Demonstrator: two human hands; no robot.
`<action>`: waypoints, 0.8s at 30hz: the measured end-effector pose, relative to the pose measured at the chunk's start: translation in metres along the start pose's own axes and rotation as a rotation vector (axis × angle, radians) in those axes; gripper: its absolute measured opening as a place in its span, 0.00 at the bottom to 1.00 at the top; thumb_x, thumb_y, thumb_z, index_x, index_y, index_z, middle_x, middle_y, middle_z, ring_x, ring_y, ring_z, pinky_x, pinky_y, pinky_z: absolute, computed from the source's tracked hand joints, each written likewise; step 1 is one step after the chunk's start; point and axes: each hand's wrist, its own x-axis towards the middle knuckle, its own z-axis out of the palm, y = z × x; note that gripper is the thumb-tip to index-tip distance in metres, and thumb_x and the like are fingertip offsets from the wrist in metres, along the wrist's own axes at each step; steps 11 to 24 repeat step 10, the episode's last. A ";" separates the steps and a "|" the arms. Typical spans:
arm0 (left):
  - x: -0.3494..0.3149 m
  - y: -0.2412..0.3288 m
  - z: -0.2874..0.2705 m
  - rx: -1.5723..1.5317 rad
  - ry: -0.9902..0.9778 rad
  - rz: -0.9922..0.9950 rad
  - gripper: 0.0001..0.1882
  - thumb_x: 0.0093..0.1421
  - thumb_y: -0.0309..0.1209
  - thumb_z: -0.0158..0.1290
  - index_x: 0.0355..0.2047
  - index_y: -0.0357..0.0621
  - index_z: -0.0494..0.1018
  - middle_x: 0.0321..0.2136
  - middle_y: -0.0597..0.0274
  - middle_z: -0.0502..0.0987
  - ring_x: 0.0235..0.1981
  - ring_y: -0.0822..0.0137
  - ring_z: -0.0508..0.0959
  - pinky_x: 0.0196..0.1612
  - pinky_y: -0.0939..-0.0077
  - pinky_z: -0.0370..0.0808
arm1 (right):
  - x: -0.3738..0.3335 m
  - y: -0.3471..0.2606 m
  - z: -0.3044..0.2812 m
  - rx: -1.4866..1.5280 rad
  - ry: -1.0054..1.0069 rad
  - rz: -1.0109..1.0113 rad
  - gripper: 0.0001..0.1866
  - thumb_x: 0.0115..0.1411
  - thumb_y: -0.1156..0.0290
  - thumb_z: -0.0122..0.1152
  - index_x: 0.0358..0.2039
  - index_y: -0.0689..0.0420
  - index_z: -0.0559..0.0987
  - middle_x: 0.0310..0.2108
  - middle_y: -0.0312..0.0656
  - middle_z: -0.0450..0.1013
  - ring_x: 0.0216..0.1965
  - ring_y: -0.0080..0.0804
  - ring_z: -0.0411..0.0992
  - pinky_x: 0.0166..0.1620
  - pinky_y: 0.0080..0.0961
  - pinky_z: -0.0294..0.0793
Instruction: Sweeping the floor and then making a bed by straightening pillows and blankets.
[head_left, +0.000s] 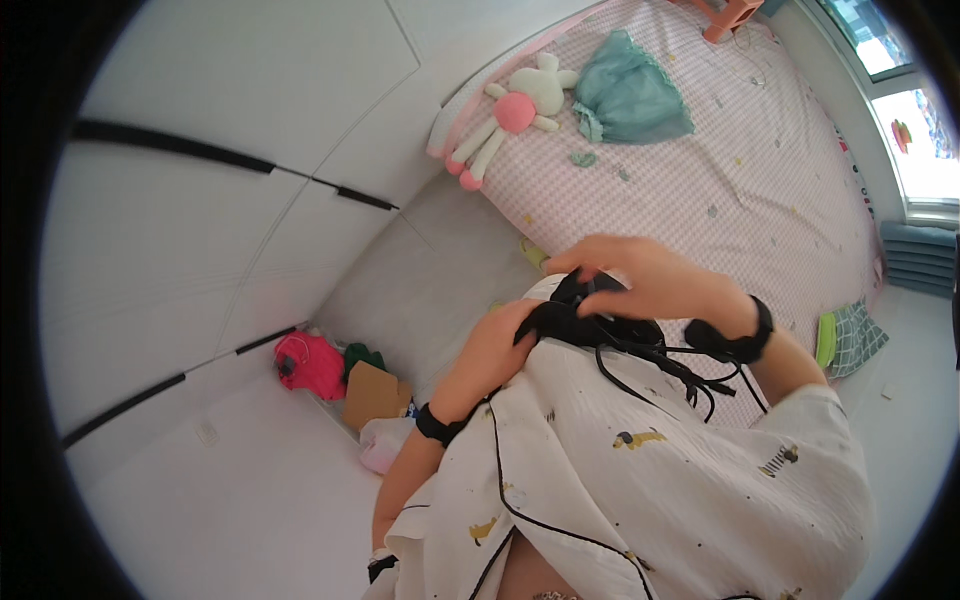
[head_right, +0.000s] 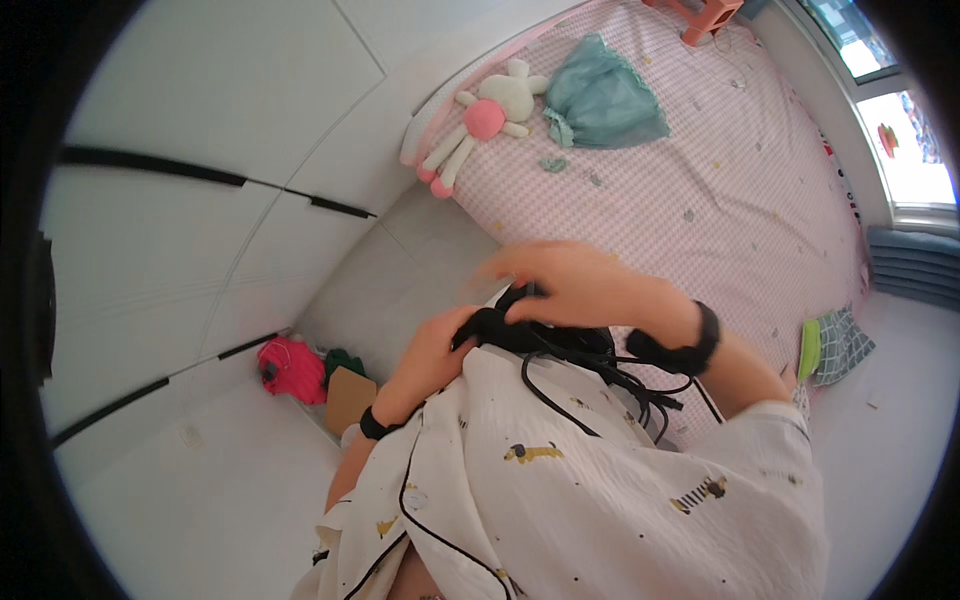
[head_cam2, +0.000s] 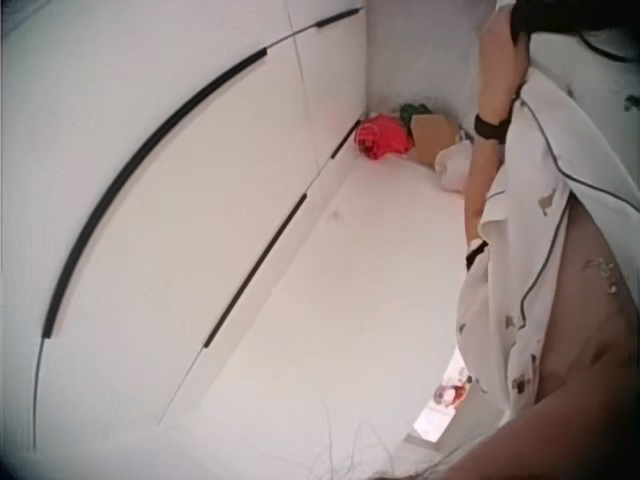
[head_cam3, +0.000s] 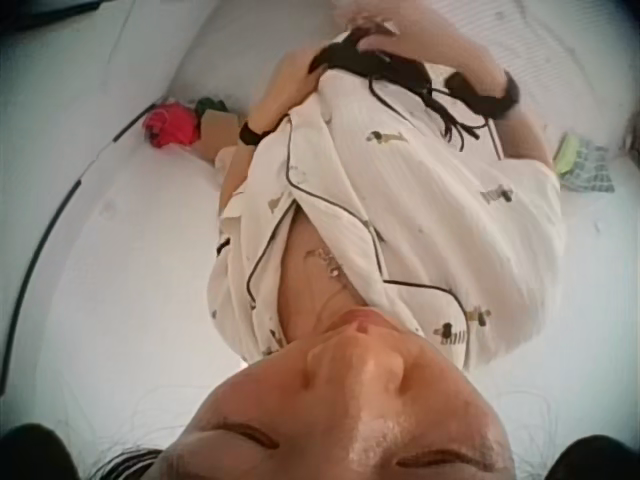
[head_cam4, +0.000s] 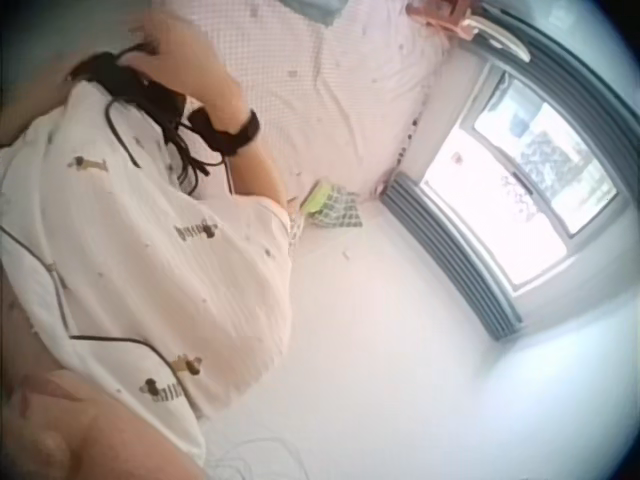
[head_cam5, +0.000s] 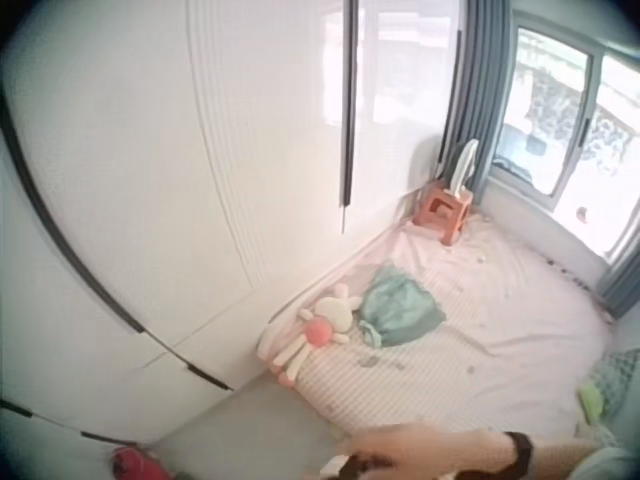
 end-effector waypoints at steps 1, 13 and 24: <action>0.011 0.008 -0.004 -0.081 0.002 -0.118 0.21 0.47 0.20 0.49 0.45 0.41 0.66 0.29 0.56 0.74 0.25 0.64 0.71 0.31 0.76 0.67 | -0.008 0.010 -0.023 -0.005 0.027 0.126 0.09 0.49 0.73 0.58 0.33 0.58 0.76 0.29 0.39 0.72 0.27 0.30 0.71 0.31 0.24 0.69; 0.109 0.032 0.003 0.032 -0.087 -0.209 0.25 0.47 0.21 0.50 0.49 0.48 0.64 0.48 0.58 0.65 0.35 0.66 0.73 0.35 0.74 0.71 | -0.015 0.076 -0.076 -0.202 -0.244 0.385 0.07 0.46 0.68 0.58 0.27 0.55 0.77 0.22 0.41 0.74 0.26 0.33 0.73 0.32 0.27 0.70; 0.109 0.032 0.003 0.032 -0.087 -0.209 0.25 0.47 0.21 0.50 0.49 0.48 0.64 0.48 0.58 0.65 0.35 0.66 0.73 0.35 0.74 0.71 | -0.015 0.076 -0.076 -0.202 -0.244 0.385 0.07 0.46 0.68 0.58 0.27 0.55 0.77 0.22 0.41 0.74 0.26 0.33 0.73 0.32 0.27 0.70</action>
